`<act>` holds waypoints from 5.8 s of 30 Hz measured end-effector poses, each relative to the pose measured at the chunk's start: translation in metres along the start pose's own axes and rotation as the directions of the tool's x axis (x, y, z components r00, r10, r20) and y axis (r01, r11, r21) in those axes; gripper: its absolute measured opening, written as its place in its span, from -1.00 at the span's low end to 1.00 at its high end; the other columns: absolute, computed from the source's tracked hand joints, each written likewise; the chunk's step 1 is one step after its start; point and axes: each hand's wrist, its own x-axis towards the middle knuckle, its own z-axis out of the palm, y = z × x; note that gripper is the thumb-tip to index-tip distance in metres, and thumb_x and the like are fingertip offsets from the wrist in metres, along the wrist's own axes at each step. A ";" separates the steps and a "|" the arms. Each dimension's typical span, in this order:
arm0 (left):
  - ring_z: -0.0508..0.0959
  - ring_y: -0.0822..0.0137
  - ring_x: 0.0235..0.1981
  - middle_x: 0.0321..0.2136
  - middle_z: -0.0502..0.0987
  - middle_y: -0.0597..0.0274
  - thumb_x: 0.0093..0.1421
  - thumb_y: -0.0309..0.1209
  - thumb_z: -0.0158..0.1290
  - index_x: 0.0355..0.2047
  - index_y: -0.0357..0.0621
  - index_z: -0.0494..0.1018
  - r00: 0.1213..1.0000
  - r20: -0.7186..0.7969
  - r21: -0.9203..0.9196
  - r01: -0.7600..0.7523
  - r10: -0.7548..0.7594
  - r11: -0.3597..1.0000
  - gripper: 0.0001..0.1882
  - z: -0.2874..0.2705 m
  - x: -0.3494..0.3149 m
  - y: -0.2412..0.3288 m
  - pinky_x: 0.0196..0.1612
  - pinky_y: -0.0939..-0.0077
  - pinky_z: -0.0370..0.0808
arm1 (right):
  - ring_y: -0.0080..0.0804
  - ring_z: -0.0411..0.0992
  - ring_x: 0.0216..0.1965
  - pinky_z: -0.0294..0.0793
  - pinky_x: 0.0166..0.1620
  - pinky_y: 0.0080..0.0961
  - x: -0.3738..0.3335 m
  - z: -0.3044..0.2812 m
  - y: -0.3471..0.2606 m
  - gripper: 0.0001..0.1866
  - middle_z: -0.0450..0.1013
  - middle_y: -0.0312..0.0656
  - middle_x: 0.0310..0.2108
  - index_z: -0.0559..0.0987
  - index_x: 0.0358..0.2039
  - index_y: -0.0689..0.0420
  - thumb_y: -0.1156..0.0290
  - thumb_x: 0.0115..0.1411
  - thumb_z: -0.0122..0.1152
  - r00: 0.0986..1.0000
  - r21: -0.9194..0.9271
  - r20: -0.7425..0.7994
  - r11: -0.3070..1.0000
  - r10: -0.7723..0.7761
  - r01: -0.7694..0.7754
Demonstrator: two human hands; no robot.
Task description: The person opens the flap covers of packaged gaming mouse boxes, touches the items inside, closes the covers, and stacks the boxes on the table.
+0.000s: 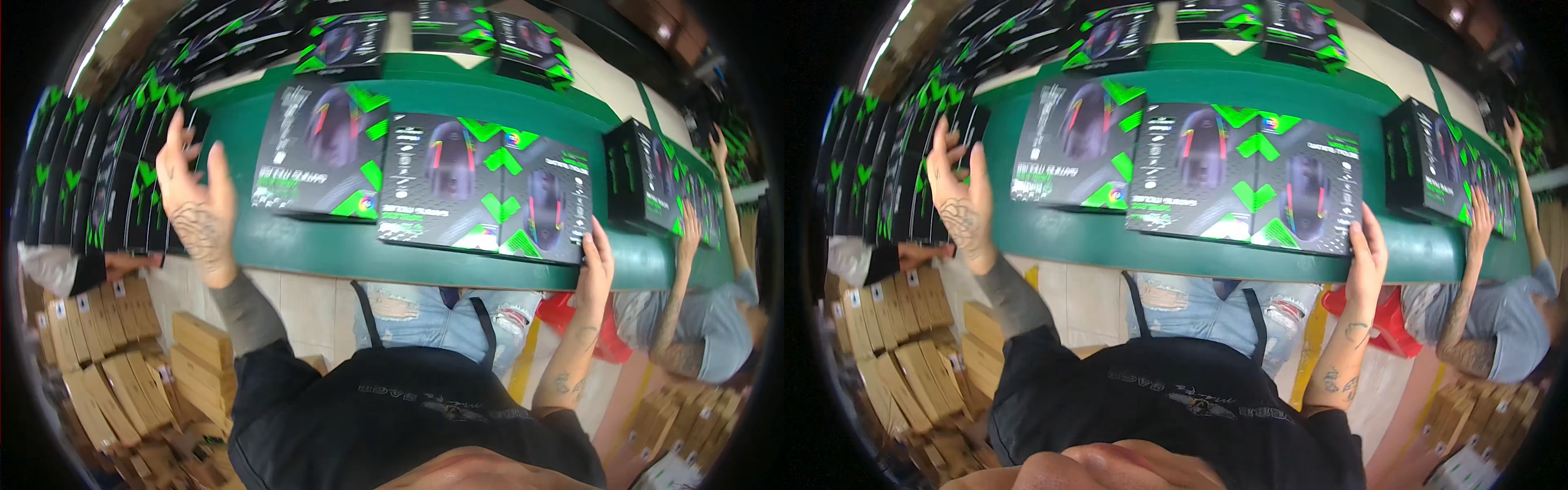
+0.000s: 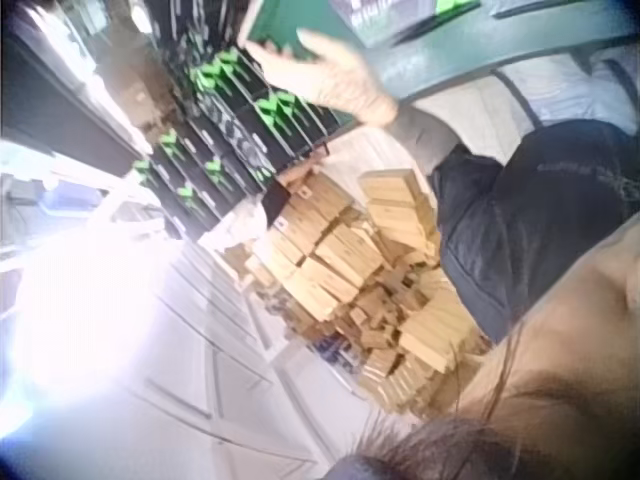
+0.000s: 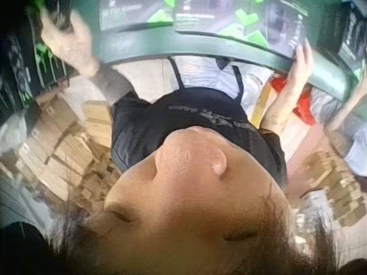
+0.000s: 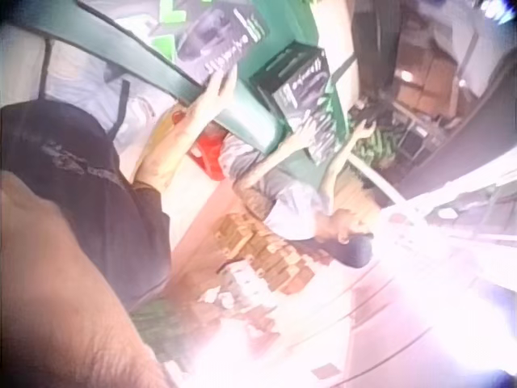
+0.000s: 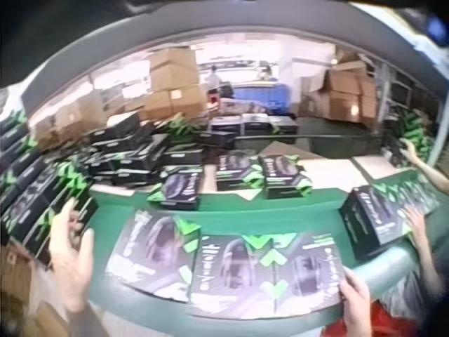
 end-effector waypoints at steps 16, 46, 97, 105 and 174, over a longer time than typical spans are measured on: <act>0.43 0.25 0.01 0.05 0.35 0.13 0.22 -0.45 -0.10 0.22 -0.22 0.07 0.900 0.435 -0.887 0.430 -0.004 0.169 -0.44 0.057 0.003 -0.067 0.07 0.37 0.38 | -0.46 0.31 0.03 0.16 0.15 -0.53 0.052 0.061 -0.028 -0.56 0.35 -0.15 0.03 0.31 0.10 0.35 0.46 0.23 0.02 0.904 0.090 -0.179 0.909 -0.388 0.408; -0.07 -0.12 0.30 0.29 -0.19 -0.23 0.27 -0.16 -0.11 0.21 -0.43 -0.01 0.803 0.433 0.061 -0.480 0.410 0.875 -0.31 0.236 0.051 -0.075 0.29 0.14 -0.03 | -0.28 0.34 0.03 0.31 0.06 -0.42 0.095 -0.228 -0.013 -0.51 0.39 0.01 -0.03 0.41 -0.02 0.28 0.25 0.12 0.23 0.449 -0.331 -0.799 0.916 -0.400 0.227; 0.38 -0.03 0.02 -0.02 0.39 -0.12 0.24 -0.26 -0.07 -0.04 -0.34 0.35 0.819 0.453 0.076 -0.428 0.352 0.900 -0.60 0.239 0.020 -0.018 0.09 0.23 0.30 | 0.05 0.23 0.15 0.19 0.17 -0.29 0.196 -0.232 -0.085 0.05 0.26 0.28 0.06 0.28 0.15 0.32 -0.34 -0.12 0.16 0.908 -0.915 -0.188 0.402 -0.373 -0.025; 0.40 -0.05 -0.02 -0.06 0.40 -0.13 0.24 -0.27 -0.07 -0.05 -0.34 0.34 0.811 0.404 0.037 -0.477 0.424 0.878 -0.61 0.250 0.017 -0.020 0.05 0.21 0.32 | 0.05 0.24 0.12 0.23 0.15 -0.29 0.147 -0.148 -0.072 0.04 0.21 0.24 0.07 0.24 0.18 0.29 -0.32 -0.10 0.17 0.933 -0.894 -0.076 0.438 -0.351 0.092; 0.16 -0.03 0.23 0.20 0.15 -0.11 0.02 -0.27 0.20 0.09 -0.24 0.27 0.673 0.541 -0.083 -0.553 0.504 0.829 -0.35 0.197 -0.062 0.336 0.22 0.20 0.15 | -0.06 0.09 0.25 0.19 0.20 -0.25 0.231 -0.252 -0.097 -0.16 0.15 -0.07 0.23 0.31 0.17 0.05 0.09 -0.15 0.40 0.697 -0.686 0.586 0.204 -0.413 0.699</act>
